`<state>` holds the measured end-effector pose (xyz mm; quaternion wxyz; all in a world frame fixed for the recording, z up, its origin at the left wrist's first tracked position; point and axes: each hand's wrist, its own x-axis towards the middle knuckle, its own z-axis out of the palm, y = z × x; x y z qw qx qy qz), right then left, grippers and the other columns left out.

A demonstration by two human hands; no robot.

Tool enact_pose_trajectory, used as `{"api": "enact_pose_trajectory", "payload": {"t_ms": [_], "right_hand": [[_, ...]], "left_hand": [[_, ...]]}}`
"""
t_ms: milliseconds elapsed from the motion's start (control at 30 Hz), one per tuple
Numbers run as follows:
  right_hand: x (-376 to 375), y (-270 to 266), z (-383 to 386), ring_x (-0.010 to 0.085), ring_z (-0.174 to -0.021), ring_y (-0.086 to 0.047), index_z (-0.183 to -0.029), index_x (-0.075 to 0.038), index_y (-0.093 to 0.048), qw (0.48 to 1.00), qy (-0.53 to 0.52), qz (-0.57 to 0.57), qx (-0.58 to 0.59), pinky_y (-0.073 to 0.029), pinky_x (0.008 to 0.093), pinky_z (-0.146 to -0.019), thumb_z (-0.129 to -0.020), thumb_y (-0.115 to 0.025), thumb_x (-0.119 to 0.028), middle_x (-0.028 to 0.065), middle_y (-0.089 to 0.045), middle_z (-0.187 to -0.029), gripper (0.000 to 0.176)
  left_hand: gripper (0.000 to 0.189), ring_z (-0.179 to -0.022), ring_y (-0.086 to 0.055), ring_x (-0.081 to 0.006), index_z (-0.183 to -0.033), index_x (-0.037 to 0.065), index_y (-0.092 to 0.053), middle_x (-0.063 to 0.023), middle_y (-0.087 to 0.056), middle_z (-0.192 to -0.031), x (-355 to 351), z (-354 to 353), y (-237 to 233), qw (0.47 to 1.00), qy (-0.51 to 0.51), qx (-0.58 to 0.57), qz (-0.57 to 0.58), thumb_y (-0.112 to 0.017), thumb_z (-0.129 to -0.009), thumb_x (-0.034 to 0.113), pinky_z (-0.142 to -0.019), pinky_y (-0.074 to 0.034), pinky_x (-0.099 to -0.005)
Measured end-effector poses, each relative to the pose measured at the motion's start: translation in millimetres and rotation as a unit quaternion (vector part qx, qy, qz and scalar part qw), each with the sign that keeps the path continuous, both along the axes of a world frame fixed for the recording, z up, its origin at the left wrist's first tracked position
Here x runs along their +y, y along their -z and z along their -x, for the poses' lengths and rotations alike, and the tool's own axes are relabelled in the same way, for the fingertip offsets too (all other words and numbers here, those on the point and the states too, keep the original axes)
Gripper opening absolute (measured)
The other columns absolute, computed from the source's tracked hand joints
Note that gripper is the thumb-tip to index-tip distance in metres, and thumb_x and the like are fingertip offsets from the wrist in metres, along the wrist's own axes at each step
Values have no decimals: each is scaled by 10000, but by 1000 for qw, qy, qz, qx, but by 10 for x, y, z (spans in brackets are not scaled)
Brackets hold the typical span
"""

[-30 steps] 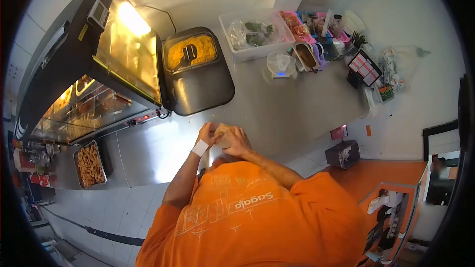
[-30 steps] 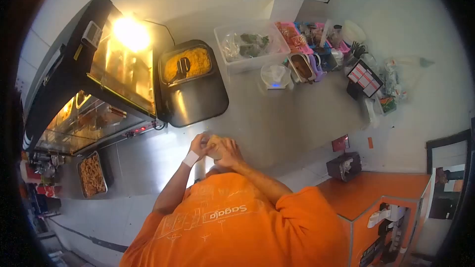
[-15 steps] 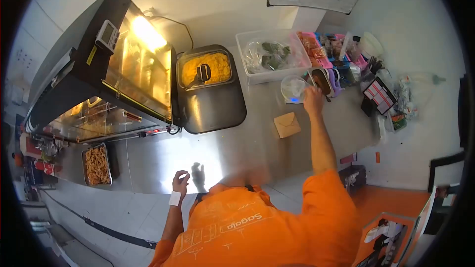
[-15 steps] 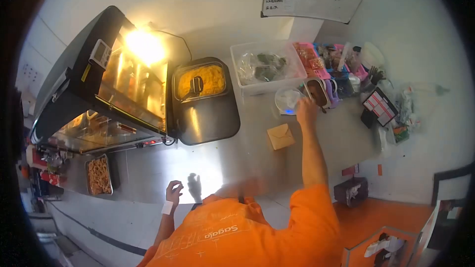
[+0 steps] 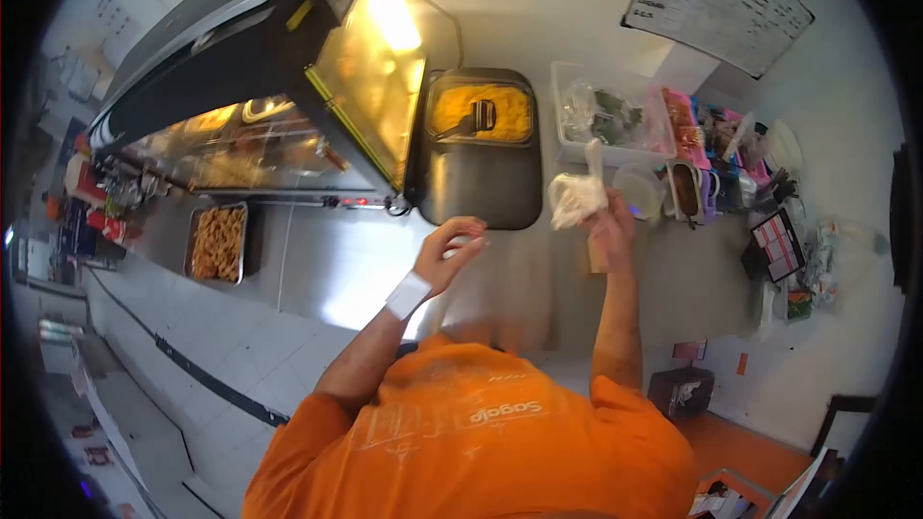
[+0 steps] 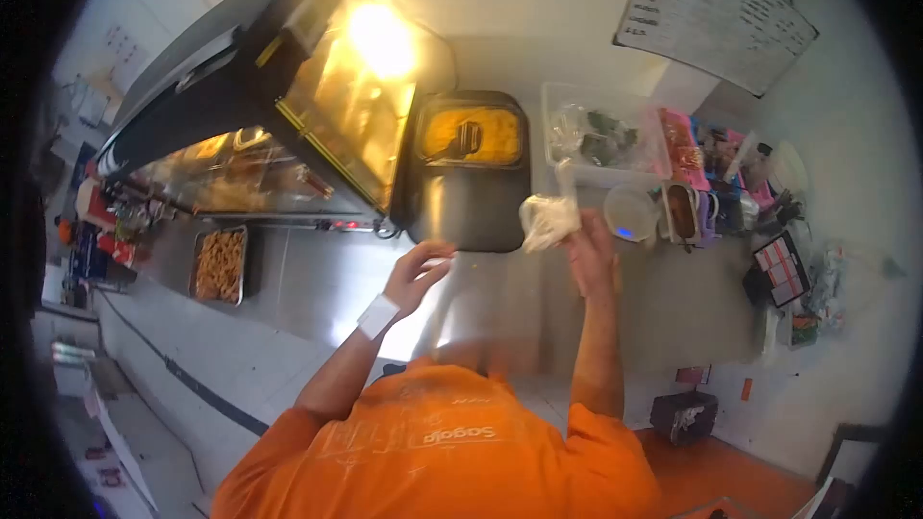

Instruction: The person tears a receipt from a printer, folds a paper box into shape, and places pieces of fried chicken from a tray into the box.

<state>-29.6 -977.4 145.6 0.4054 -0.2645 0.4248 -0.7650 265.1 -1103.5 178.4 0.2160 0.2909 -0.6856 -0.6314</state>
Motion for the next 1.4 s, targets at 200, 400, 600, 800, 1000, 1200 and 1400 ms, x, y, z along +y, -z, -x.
{"api": "enact_pose_trajectory", "payload": {"t_ms": [200,400,600,800,1000,1200,1400], "right_hand": [[-123,-644,-1723,193,-1037,-591,-1178,-63,-474,972,-156,95,-145,-492,338,-877,-902,-564,-78,114,-602,-1096,291],[-548,-949,-3265,119,-722,-443,-715,-49,-505,932,20,39,359,-381,253,-648,-704,-721,103,25,-482,-861,265],[-1334,-515,-5029,158,-524,-423,-627,-32,-433,826,140,13,546,-331,323,-468,-795,-723,-86,83,-457,-645,339],[-1760,-445,-6811,245,-825,-653,-919,-61,-559,914,-300,-210,-175,-548,354,-702,-971,-574,-359,52,-652,-913,303],[-1958,-525,-8014,225,-1121,-553,-1296,-46,-501,716,-551,-208,-376,-487,387,-921,-981,-475,-502,108,-566,-1252,554],[-2811,249,-9070,189,-906,-573,-1215,-84,-539,842,-458,-158,-237,-510,329,-802,-995,-497,-421,52,-594,-1009,405],[-3596,184,-10256,157,-930,-590,-1231,-10,-592,844,-431,-251,-198,-479,292,-807,-955,-600,-311,66,-658,-1027,408]], "left_hand": [[296,-913,-636,-171,-1099,39,-574,-63,-617,-1046,89,-467,-629,989,-77,62,112,-680,-823,57,-736,-523,-281],[197,-712,-616,-159,-880,29,-535,-73,-535,-843,9,-1911,-785,918,-271,36,288,-654,-759,-72,-503,-504,-255],[176,-573,-544,-245,-774,46,-545,-108,-548,-754,93,-3749,-521,832,-327,-55,444,-715,-752,10,-458,-413,-325],[120,-781,-557,-259,-790,93,-602,-76,-571,-856,116,-5345,-343,767,-376,-194,482,-719,-767,88,-672,-425,-382],[137,-842,-514,-265,-766,93,-592,-49,-539,-857,-48,-6263,-123,757,-429,-238,431,-727,-759,115,-753,-375,-392],[198,-796,-501,-286,-752,32,-544,-87,-521,-806,-682,-7173,225,823,-398,-178,364,-701,-822,129,-720,-388,-386],[239,-695,-523,-294,-761,0,-523,-122,-518,-756,-1447,-8315,434,823,-452,-137,315,-714,-829,127,-619,-409,-345]]}}
